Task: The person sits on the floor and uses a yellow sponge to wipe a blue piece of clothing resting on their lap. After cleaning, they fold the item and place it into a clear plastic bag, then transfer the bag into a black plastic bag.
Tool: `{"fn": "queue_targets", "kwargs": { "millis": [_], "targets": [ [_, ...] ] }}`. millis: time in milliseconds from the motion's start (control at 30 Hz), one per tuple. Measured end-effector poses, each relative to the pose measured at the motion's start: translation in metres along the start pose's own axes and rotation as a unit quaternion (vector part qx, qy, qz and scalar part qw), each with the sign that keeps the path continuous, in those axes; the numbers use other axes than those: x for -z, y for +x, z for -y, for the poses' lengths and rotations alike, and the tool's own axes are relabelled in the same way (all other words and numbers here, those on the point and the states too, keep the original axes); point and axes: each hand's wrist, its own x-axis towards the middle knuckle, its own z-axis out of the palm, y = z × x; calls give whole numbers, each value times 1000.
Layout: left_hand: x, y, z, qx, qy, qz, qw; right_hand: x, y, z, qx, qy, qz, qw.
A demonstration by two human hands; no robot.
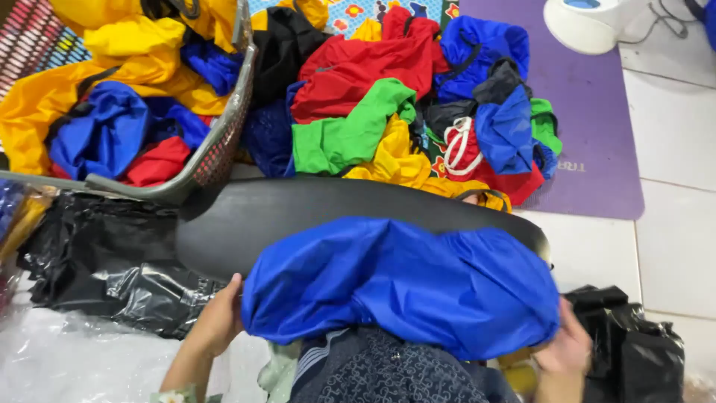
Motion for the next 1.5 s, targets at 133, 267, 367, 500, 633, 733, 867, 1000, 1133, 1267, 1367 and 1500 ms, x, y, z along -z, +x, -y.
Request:
{"fn": "queue_targets", "kwargs": {
  "millis": [133, 267, 367, 500, 633, 733, 867, 1000, 1133, 1267, 1367, 1500],
  "targets": [
    [41, 31, -11, -39, -93, 81, 992, 24, -1, 38, 202, 56, 66, 976],
    [52, 12, -44, -270, 4, 204, 941, 9, 7, 73, 218, 38, 78, 972],
    [47, -18, -68, -348, 187, 134, 909, 46, 25, 108, 205, -16, 48, 977],
    [49, -24, -101, -491, 245, -94, 831, 87, 40, 109, 290, -262, -34, 920],
    [63, -8, -129, -479, 261, -135, 827, -2, 6, 122, 227, -690, 90, 681],
    [81, 34, -142, -593, 382, -178, 687, -66, 19, 91, 159, -772, 53, 613],
    [88, 55, -144, -429, 317, -151, 832, -43, 72, 69, 271, -786, -37, 554],
    [94, 52, -151, -307, 172, -106, 930, -5, 137, 44, 374, -781, -61, 496],
    [102, 65, -147, -315, 152, -106, 931, 11, 153, 51, 253, -792, -99, 546],
    [104, 100, -138, -332, 164, -129, 920, -6, 137, 58, 213, -805, -100, 545],
    [92, 107, -137, -335, 181, -179, 907, -12, 130, 58, 181, -802, -107, 560],
    [56, 83, -167, -245, 154, -261, 921, -11, 151, 62, 155, -804, -89, 568]
  ]
}}
